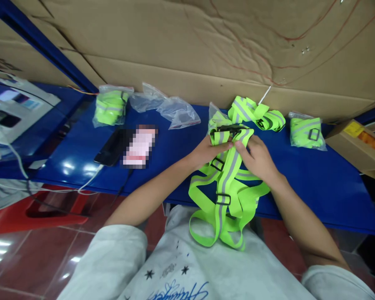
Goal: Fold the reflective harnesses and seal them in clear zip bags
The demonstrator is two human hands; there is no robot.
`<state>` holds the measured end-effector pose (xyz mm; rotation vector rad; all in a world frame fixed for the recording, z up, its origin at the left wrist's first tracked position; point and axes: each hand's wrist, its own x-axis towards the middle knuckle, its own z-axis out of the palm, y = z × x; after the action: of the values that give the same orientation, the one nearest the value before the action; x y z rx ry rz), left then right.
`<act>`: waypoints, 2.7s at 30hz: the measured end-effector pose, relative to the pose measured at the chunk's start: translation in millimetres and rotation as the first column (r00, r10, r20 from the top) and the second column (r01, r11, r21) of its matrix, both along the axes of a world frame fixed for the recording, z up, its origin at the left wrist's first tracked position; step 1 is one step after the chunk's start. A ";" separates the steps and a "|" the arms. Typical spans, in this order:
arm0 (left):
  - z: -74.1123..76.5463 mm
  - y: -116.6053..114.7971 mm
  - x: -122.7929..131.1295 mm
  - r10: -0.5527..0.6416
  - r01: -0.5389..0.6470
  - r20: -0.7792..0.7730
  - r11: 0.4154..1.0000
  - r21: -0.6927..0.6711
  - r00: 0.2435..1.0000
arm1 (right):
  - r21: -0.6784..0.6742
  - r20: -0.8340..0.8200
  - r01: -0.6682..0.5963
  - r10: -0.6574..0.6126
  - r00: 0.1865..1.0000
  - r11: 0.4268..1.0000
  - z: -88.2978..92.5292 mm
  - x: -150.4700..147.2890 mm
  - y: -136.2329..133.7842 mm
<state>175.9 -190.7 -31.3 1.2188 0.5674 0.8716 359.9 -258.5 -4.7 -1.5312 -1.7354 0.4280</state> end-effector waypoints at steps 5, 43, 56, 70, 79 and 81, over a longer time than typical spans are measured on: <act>7.2 -2.2 -9.0 -0.143 0.157 -0.109 0.979 0.130 0.984 | 0.096 -0.046 -0.074 0.079 0.996 0.993 20.5 13.5 -3.7; -4.4 -15.9 -5.9 -0.525 0.495 -0.088 0.838 -0.230 0.847 | -0.035 -0.253 0.185 -0.187 0.949 0.982 16.4 -8.4 -8.8; -1.4 -15.1 -5.8 -0.481 0.495 -0.176 0.867 0.045 0.859 | 0.087 -0.216 0.083 -0.063 0.974 0.993 15.3 2.2 -5.3; 6.3 -21.2 -4.7 -0.403 0.387 0.027 0.856 -0.343 0.915 | 0.024 0.098 -0.202 0.198 0.975 0.979 13.6 -10.2 -14.8; 21.9 -25.7 -7.1 -0.704 0.689 -0.006 0.697 -0.198 0.711 | 0.038 -0.080 0.021 -0.017 0.997 0.999 34.2 -4.4 -24.2; 22.2 -22.8 -7.2 -0.679 0.668 -0.087 0.733 -0.127 0.728 | -0.077 -0.268 0.048 -0.067 0.961 0.996 33.8 -2.5 -23.3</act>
<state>168.7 -213.6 -9.1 1.2768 0.2139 0.1379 357.4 -281.8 29.0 -1.4902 -1.4743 0.6430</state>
